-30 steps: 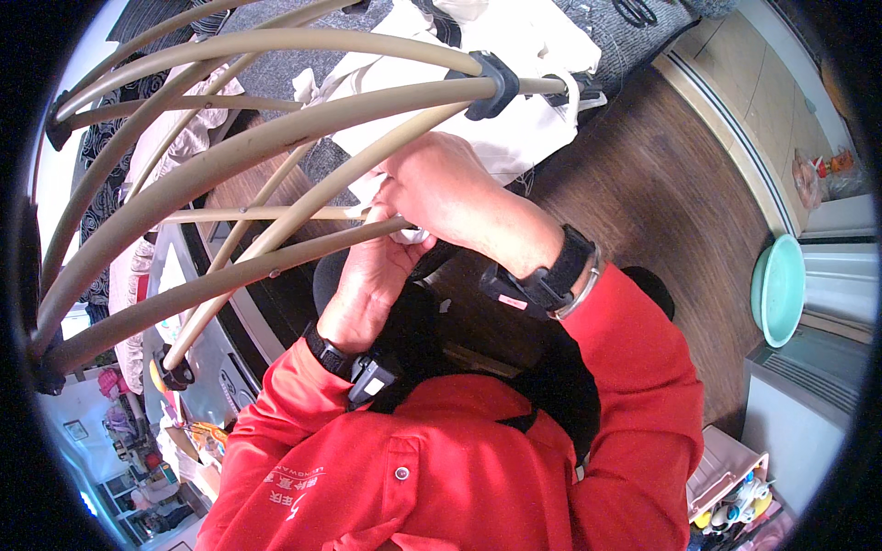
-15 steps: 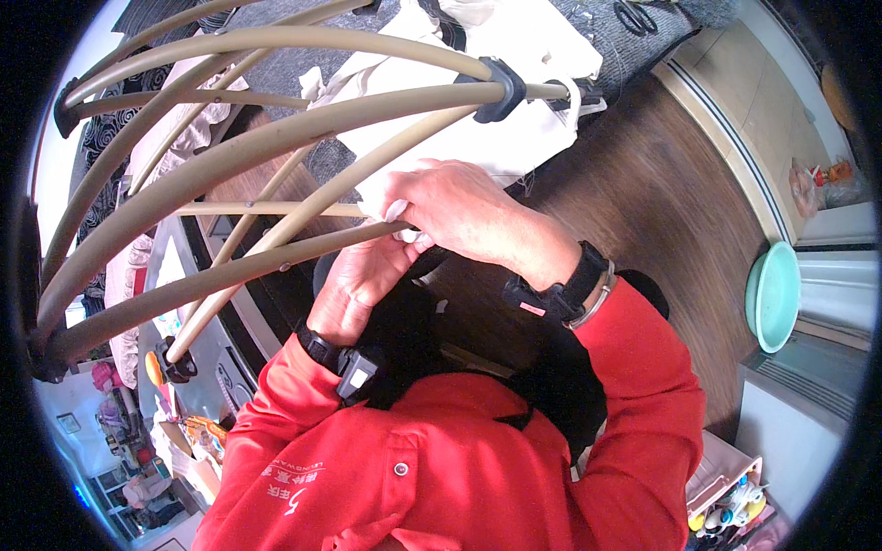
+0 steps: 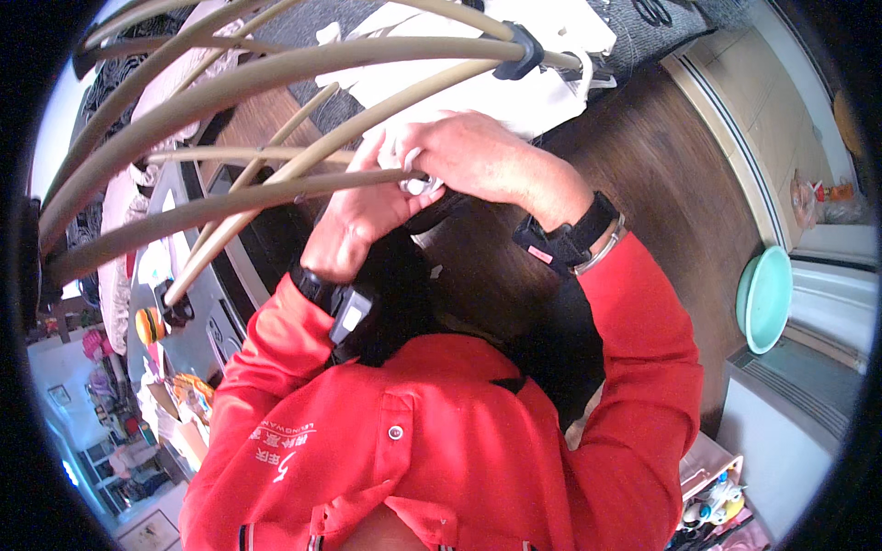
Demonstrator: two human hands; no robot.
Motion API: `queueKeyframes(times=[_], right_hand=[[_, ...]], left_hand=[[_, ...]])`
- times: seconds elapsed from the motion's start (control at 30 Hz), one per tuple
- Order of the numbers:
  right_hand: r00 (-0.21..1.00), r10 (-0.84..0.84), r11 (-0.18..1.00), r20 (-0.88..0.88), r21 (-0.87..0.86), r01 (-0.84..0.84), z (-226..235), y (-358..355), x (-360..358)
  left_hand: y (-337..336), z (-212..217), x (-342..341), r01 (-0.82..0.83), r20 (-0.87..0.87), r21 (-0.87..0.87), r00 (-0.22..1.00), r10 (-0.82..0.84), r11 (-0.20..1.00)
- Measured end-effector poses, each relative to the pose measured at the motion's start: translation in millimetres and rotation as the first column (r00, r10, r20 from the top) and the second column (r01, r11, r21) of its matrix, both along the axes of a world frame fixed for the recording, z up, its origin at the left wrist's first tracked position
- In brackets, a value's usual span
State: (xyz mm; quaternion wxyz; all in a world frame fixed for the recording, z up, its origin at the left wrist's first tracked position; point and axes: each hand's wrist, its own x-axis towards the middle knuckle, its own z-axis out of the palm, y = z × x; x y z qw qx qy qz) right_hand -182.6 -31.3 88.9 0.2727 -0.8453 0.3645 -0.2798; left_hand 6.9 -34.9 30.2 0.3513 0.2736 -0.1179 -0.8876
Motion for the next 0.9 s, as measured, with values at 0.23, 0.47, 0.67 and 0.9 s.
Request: queueKeyframes(times=[0.23,0.47,0.67,0.9], right_hand=[[0.981,-0.118,0.982,0.152,0.167,0.092,-5,12,-3],[0.977,-0.164,0.986,0.137,0.025,0.162,-7,27,-8],[0.964,-0.239,0.957,-0.115,-0.199,0.213,6,38,-1],[0.941,-0.309,0.902,-0.139,-0.355,0.244,2,39,4]], left_hand=[[-3,-2,8,0.103,0.021,-0.092,0.995,-0.102,0.99],[3,-8,7,0.082,0.065,-0.246,0.996,-0.068,0.966],[8,-7,3,0.024,0.046,-0.257,0.999,-0.012,0.966],[9,-12,4,0.043,0.058,-0.209,0.998,-0.031,0.977]])
